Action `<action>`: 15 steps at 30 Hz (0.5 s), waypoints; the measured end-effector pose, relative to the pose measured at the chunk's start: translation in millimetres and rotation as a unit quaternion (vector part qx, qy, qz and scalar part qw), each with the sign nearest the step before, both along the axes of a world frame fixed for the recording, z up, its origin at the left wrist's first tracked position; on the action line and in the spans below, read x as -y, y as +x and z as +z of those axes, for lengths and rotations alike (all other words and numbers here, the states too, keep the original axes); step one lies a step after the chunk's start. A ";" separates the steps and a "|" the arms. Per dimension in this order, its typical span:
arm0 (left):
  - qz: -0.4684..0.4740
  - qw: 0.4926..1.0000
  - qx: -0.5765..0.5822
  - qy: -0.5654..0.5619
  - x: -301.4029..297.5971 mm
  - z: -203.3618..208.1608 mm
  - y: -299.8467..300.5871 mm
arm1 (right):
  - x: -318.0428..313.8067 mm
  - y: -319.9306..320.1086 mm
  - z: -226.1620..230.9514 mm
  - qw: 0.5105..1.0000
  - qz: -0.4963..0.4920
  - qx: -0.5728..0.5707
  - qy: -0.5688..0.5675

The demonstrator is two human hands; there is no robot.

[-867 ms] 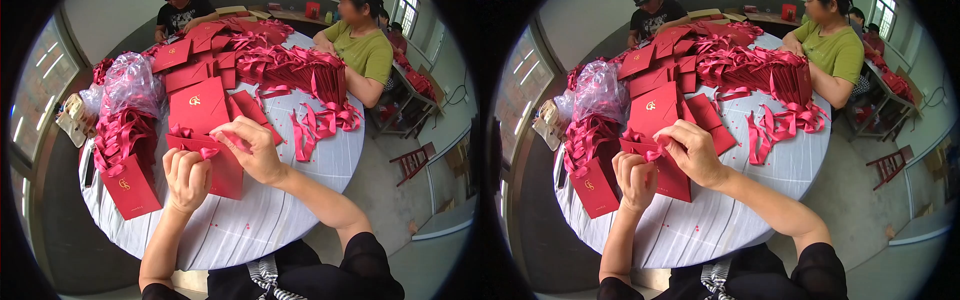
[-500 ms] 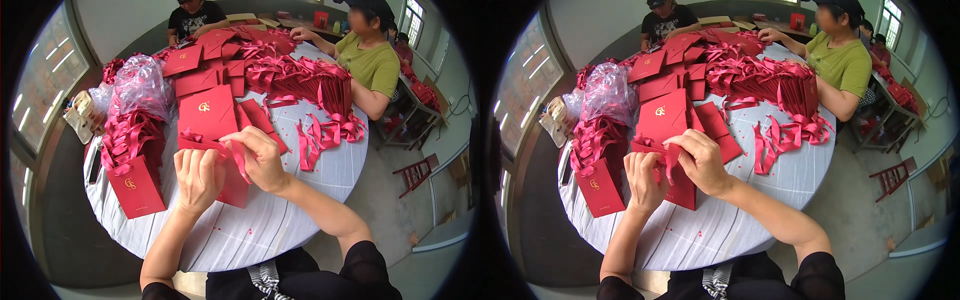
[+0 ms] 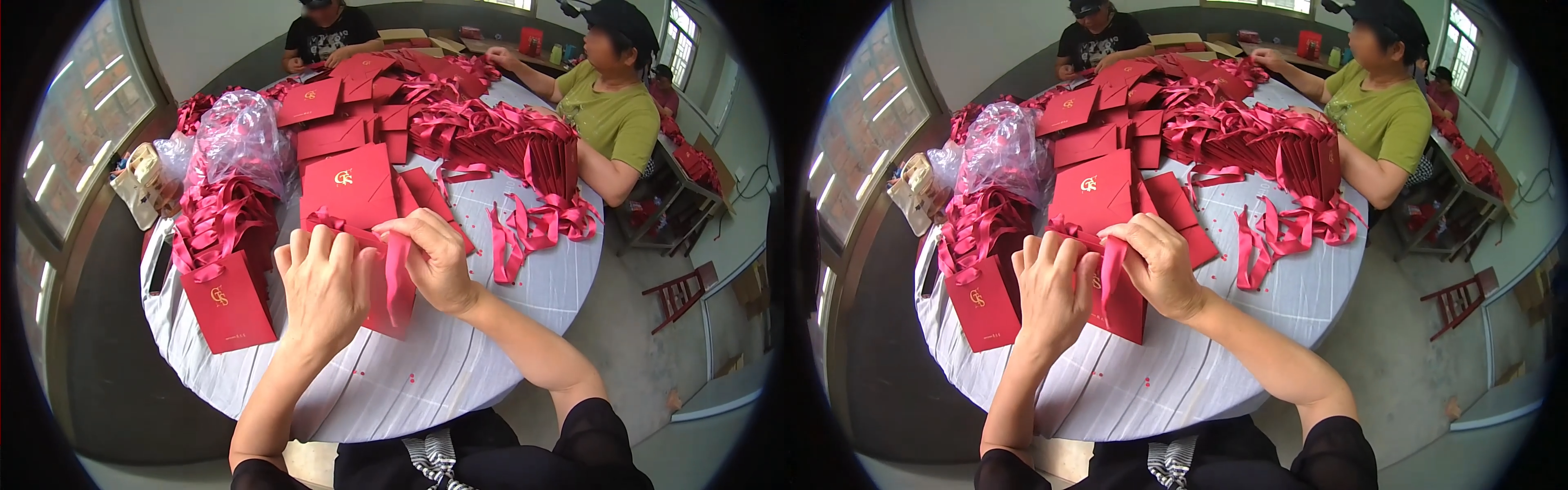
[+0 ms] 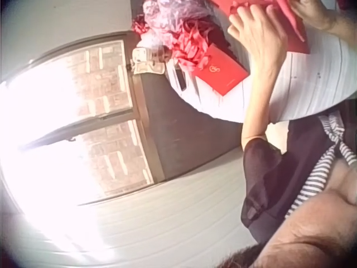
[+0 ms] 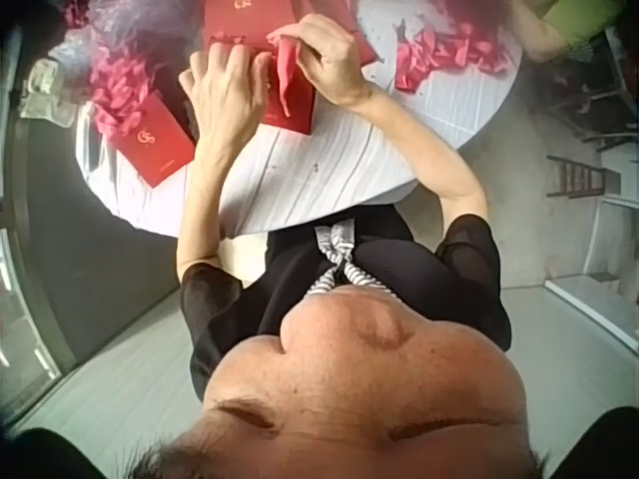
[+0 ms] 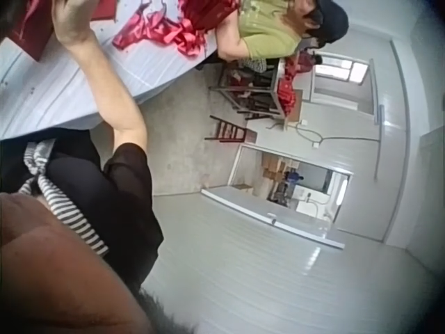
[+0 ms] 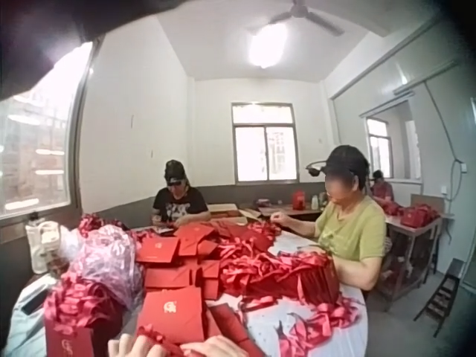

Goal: The person attaches ribbon handles to paper gift bags by threading the ribbon ends through the bag slits by hand.

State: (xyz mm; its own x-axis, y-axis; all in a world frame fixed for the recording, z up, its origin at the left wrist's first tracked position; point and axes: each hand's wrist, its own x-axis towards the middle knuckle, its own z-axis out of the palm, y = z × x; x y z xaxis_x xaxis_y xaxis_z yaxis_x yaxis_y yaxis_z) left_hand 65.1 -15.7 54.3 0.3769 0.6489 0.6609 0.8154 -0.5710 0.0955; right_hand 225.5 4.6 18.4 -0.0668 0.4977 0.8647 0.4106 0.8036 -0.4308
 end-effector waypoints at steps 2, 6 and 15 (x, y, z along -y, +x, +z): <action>-0.014 0.999 0.001 -0.034 0.1 2.5 -3.8 | -0.7 0.0 -0.3 1.000 -0.005 0.015 0.014; -0.105 0.978 0.085 -0.156 -4.8 9.5 -8.2 | 0.5 1.0 -0.2 1.000 0.002 0.001 0.000; -0.208 0.976 0.067 0.010 -11.1 -5.3 -5.5 | -1.3 -1.6 -5.7 0.990 0.063 -0.076 -0.101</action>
